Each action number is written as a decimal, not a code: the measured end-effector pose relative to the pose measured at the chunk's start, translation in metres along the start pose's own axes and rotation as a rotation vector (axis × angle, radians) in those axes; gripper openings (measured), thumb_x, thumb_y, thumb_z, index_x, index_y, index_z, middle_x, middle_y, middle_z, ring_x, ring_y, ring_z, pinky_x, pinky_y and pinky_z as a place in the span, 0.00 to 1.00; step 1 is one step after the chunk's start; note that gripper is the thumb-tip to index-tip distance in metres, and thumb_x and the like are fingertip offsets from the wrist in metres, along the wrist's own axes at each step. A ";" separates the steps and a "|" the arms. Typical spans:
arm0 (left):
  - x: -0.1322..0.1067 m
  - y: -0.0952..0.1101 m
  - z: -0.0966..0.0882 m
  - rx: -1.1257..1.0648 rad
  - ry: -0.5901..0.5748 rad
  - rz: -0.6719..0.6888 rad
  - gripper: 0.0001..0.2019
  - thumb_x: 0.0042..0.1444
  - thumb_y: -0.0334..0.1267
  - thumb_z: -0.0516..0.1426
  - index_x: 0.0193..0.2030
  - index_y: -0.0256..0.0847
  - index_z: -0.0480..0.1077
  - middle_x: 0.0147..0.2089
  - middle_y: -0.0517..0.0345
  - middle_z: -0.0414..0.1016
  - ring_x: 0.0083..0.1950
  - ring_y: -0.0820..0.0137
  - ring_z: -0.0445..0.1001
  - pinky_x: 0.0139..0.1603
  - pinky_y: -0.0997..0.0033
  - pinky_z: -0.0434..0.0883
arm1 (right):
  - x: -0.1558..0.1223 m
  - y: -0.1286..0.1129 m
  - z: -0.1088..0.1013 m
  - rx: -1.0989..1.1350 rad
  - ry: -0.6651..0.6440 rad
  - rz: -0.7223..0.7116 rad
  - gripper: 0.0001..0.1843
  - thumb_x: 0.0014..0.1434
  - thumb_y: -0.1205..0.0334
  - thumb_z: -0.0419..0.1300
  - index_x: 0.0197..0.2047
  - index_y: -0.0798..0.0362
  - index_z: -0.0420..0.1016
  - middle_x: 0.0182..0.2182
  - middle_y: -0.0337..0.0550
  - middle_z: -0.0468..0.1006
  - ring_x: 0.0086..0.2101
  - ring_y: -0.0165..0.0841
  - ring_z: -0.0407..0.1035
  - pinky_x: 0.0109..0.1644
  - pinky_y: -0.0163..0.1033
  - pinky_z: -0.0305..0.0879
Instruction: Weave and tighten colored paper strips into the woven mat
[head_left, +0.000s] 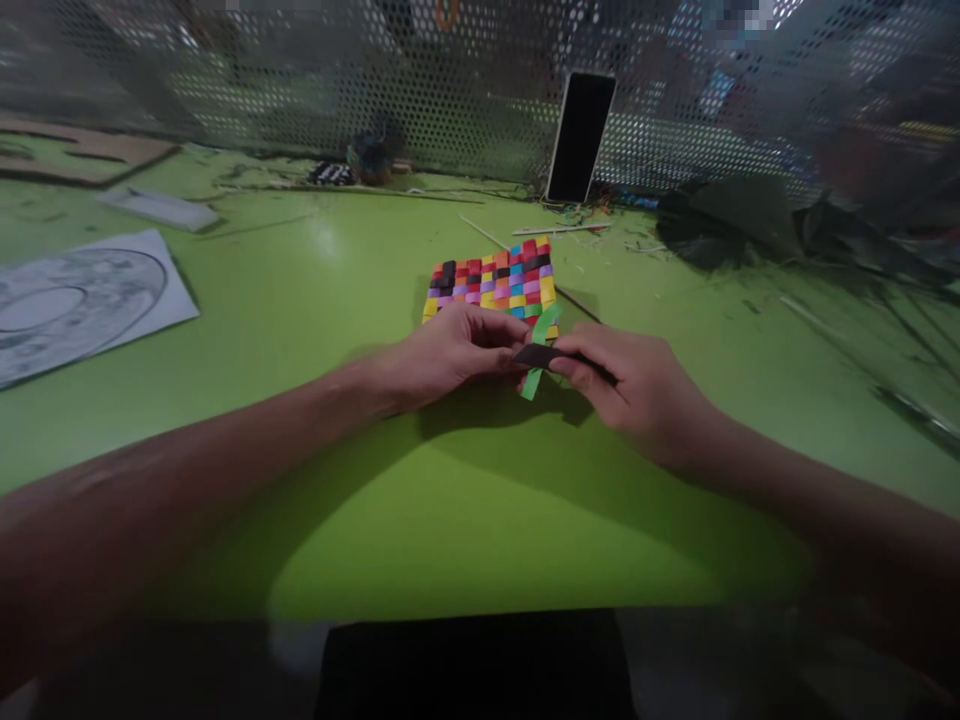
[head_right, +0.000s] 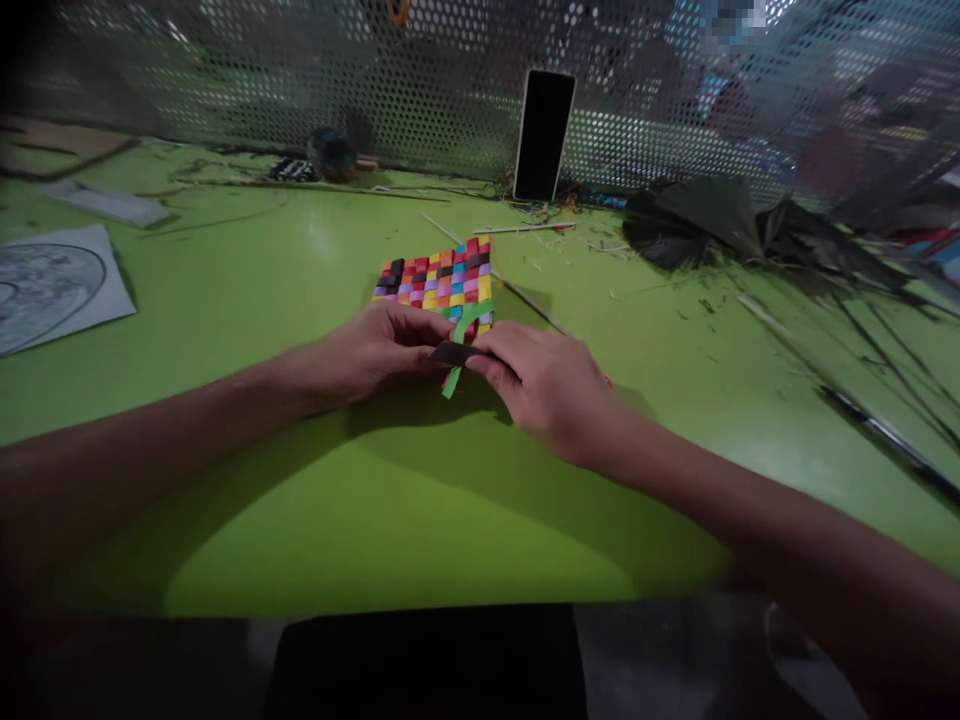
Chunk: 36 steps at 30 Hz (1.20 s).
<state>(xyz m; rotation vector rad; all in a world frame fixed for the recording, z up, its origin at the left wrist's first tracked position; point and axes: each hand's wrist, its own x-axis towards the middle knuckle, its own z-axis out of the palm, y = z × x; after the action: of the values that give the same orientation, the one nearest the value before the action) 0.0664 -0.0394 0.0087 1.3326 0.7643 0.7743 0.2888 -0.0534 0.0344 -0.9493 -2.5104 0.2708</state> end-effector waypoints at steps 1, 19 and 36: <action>0.000 0.000 0.000 -0.004 0.005 0.002 0.13 0.49 0.43 0.72 0.32 0.37 0.78 0.28 0.59 0.78 0.27 0.76 0.71 0.27 0.79 0.68 | 0.000 0.000 0.001 -0.001 -0.005 -0.002 0.11 0.71 0.59 0.53 0.43 0.52 0.76 0.33 0.44 0.78 0.31 0.34 0.68 0.35 0.38 0.58; 0.000 -0.007 -0.003 0.005 0.021 -0.017 0.11 0.49 0.42 0.71 0.37 0.39 0.82 0.33 0.57 0.81 0.28 0.75 0.72 0.28 0.78 0.69 | -0.003 -0.006 0.003 -0.025 0.040 0.017 0.11 0.71 0.59 0.53 0.44 0.52 0.76 0.34 0.46 0.79 0.32 0.36 0.70 0.36 0.39 0.61; 0.002 -0.011 0.006 -0.140 0.117 0.012 0.10 0.47 0.39 0.72 0.32 0.37 0.80 0.29 0.59 0.78 0.27 0.77 0.72 0.30 0.78 0.69 | -0.003 -0.006 0.006 -0.040 0.030 0.008 0.13 0.72 0.58 0.52 0.42 0.52 0.76 0.32 0.46 0.77 0.32 0.35 0.68 0.37 0.39 0.60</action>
<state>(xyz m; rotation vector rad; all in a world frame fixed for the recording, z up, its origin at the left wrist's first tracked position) 0.0730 -0.0414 -0.0016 1.1748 0.7802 0.9051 0.2846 -0.0605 0.0304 -0.9726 -2.4941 0.2080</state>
